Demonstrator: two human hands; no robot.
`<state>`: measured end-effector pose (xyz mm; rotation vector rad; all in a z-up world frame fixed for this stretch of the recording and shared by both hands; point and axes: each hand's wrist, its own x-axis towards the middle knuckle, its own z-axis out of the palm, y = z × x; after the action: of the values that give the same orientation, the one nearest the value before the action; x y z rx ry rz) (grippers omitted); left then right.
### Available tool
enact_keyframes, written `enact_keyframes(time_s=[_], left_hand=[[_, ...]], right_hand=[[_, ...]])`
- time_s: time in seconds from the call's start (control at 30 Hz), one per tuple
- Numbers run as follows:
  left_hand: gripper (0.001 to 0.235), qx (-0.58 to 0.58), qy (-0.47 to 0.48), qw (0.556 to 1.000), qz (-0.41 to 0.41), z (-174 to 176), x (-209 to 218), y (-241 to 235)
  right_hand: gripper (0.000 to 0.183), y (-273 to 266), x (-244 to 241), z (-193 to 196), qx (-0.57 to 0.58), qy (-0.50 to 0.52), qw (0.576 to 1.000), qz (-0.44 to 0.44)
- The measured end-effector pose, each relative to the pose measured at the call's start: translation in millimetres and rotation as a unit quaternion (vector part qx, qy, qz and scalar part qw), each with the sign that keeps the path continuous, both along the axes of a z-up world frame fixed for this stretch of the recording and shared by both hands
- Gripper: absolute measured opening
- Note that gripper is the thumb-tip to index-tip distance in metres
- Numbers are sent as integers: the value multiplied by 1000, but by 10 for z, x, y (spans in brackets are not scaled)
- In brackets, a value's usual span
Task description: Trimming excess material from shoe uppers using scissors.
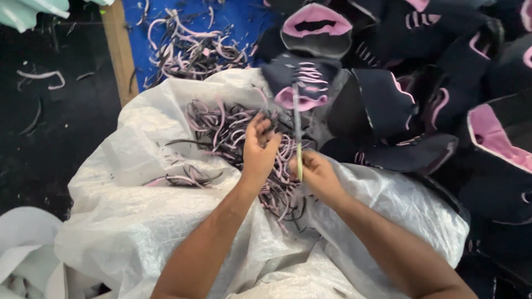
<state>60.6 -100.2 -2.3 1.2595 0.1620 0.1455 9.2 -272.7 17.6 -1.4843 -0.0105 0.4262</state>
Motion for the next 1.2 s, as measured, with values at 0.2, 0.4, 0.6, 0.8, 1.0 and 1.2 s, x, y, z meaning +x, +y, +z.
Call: enact_keyframes(time_s=[0.2,0.4,0.6,0.8,1.0,1.2], left_hand=[[44,-133,-40,990,3,63,106,68],[22,-56,-26,998,8,411,86,109],[29,-25,-79,996,-28,419,59,139],[56,-228,-69,965,109,244,286,269],[36,-134,-209,956,158,366,289,591],[30,133,-203,936,256,592,198,627]], right_hand=[[21,132,-90,240,-132,-47,984,113],[14,128,-66,317,-182,-50,975,114],[25,106,-84,299,-184,-44,973,134],[74,-19,-81,257,-166,-124,945,252],[75,-98,-105,199,-184,-357,895,195],[80,5,20,621,1,-215,976,22]])
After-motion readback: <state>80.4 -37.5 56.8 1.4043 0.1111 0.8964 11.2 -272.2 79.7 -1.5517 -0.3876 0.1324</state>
